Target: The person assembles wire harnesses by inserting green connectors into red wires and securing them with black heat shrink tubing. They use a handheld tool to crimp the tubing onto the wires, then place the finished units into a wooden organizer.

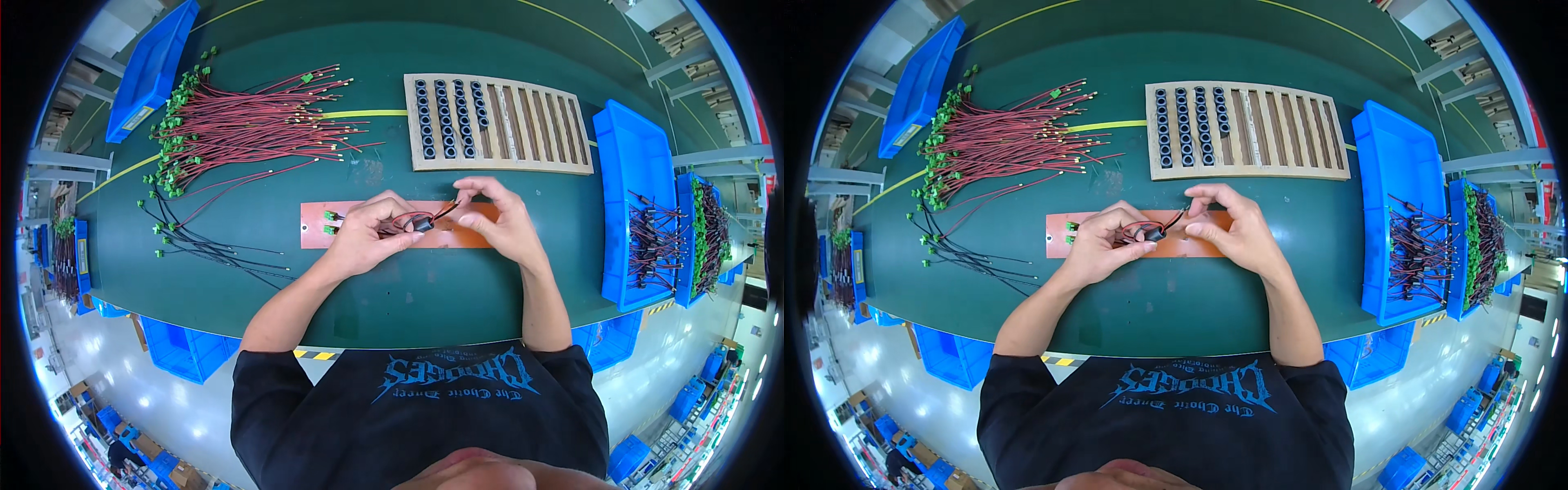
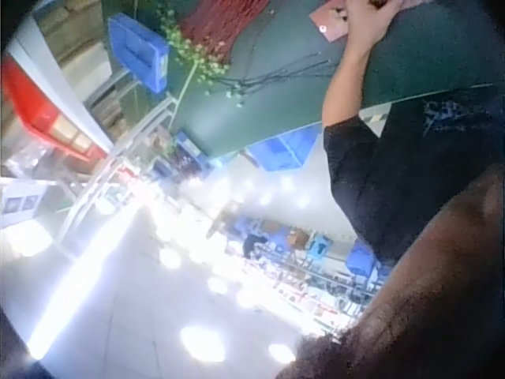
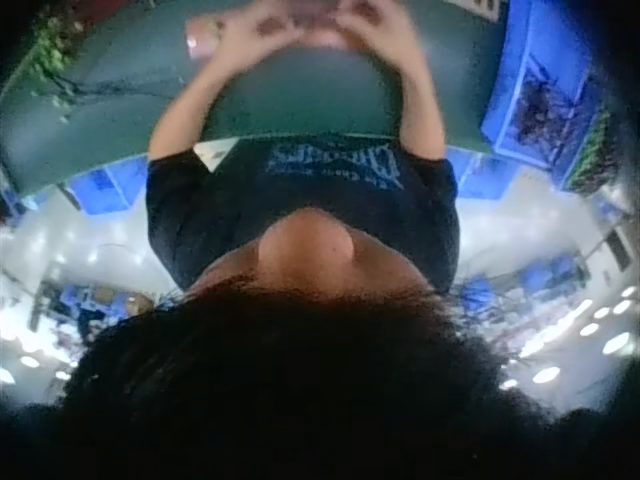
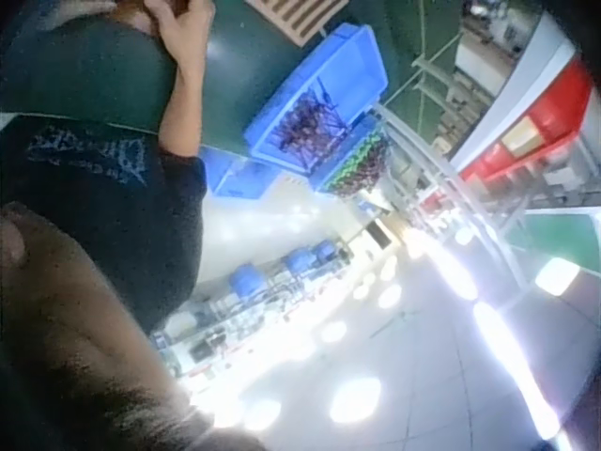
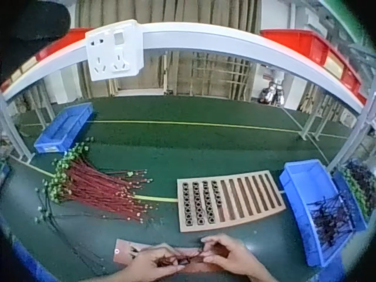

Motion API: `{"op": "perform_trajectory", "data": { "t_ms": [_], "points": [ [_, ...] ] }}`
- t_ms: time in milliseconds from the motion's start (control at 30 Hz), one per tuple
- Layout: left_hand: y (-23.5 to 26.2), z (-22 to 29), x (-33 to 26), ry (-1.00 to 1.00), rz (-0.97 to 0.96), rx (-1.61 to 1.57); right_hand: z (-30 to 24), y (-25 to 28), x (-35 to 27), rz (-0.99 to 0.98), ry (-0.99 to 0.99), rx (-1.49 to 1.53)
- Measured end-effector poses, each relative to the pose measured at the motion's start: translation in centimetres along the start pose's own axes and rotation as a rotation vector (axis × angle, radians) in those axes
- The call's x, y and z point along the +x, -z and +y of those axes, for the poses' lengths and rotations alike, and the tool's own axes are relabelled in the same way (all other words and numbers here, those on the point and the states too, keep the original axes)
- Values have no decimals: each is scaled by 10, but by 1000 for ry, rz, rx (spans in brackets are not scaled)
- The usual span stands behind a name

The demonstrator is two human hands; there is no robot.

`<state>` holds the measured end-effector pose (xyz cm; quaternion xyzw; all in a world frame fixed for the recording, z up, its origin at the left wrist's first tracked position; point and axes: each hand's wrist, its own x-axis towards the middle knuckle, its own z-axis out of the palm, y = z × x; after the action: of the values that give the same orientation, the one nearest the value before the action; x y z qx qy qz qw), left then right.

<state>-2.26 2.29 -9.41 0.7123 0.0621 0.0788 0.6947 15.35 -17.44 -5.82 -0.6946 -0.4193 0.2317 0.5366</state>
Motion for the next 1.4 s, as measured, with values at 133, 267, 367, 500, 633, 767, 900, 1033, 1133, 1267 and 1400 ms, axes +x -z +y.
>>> {"op": "perform_trajectory", "data": {
  "t_ms": [133,267,367,500,633,767,900,1033,1133,1267,1400],
  "points": [
    [-3,12,1,-40,-29,84,1,-14,-1,-38,64,-71],
    [-6,22,1,-12,-56,-44,1,-20,-2,11,88,-100],
    [1,18,2,-42,-147,-124,3,-22,-6,50,105,-112],
    [10,12,6,-23,-181,-67,6,-19,-13,106,115,-145],
    [10,6,4,-25,-155,-43,7,-18,-18,147,80,-169],
    [11,2,5,-29,-177,64,14,-18,-22,198,4,-148],
    [5,5,3,99,-131,-132,12,-20,-19,250,-25,46],
    [9,7,6,71,-164,-137,7,-13,-17,186,63,-31],
    [10,5,6,35,-173,-110,11,-15,-18,110,157,-99],
    [8,7,7,104,-183,-86,11,-28,-17,59,212,-125],
    [7,6,6,113,-173,-56,8,-31,-17,96,101,-91]
  ]
}}
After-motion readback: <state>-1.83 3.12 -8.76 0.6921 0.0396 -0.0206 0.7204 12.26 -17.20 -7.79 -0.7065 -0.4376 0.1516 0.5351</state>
